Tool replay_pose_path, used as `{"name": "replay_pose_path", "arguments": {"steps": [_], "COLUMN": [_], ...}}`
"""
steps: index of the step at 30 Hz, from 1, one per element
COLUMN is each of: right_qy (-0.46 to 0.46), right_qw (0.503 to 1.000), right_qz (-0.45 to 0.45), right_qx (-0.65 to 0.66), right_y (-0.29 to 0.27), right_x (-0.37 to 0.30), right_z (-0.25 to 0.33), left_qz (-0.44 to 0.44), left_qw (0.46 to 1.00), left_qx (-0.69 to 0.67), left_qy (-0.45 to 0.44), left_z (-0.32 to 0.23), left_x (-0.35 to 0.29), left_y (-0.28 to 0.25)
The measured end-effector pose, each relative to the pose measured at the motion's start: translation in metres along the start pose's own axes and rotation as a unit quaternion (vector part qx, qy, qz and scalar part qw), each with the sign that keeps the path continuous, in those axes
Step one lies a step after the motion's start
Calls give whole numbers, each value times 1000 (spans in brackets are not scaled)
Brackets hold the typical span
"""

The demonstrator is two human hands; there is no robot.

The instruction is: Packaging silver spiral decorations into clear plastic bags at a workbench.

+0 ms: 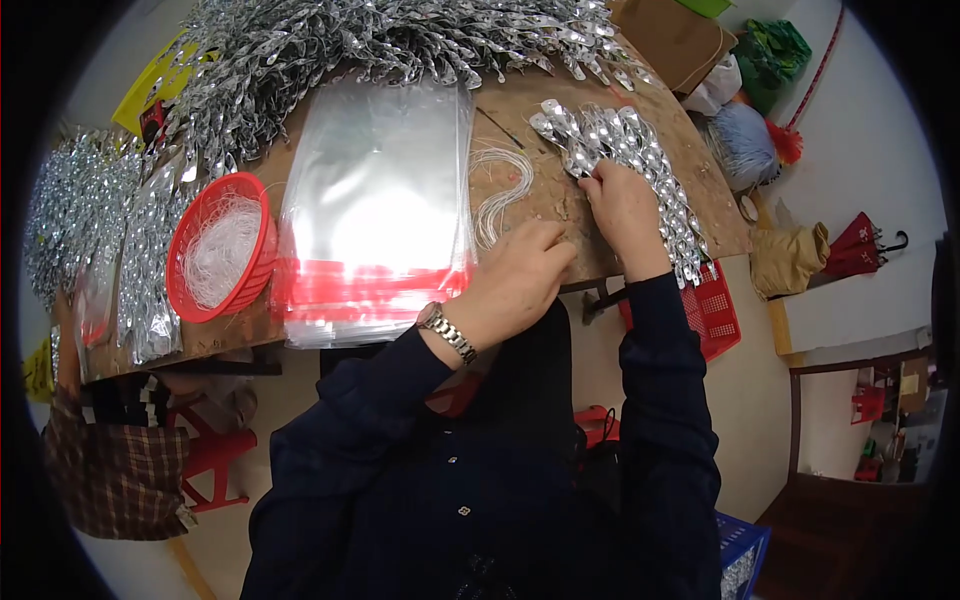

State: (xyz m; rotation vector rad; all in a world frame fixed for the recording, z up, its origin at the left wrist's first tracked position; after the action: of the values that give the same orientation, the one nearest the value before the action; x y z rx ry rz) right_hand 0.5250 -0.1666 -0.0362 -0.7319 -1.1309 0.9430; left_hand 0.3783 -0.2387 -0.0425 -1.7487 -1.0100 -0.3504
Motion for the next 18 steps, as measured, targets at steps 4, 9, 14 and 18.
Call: {"name": "replay_pose_path", "arguments": {"steps": [4, 9, 14, 18], "right_qy": [-6, -14, 1, 18], "right_qw": [1000, 998, 998, 1000], "right_qz": [-2, -13, -15, -5], "right_qx": [14, 59, 56, 20], "right_y": [-12, -25, -45, -54], "right_x": [-11, -31, -58, -77], "right_z": [4, 8, 6, 6], "left_qz": [5, 54, 46, 53], "left_qw": [1000, 998, 998, 996], "left_qx": [15, 42, 50, 68], "left_qy": [6, -8, -1, -27], "left_z": [-1, -1, -2, 1], "left_x": [4, 7, 10, 12], "left_y": [8, 20, 27, 27]}}
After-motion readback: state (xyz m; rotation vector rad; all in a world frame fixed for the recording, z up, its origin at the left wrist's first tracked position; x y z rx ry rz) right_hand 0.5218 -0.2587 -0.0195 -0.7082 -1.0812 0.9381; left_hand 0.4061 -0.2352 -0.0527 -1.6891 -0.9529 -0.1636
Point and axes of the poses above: each hand's wrist, its own x-axis towards the middle knuckle, its own y-axis out of the palm, z = x × y, the point moved 8 cm from there along x, towards the middle knuckle, and after that the axes turned 6 degrees about y, right-handed, at the moved point
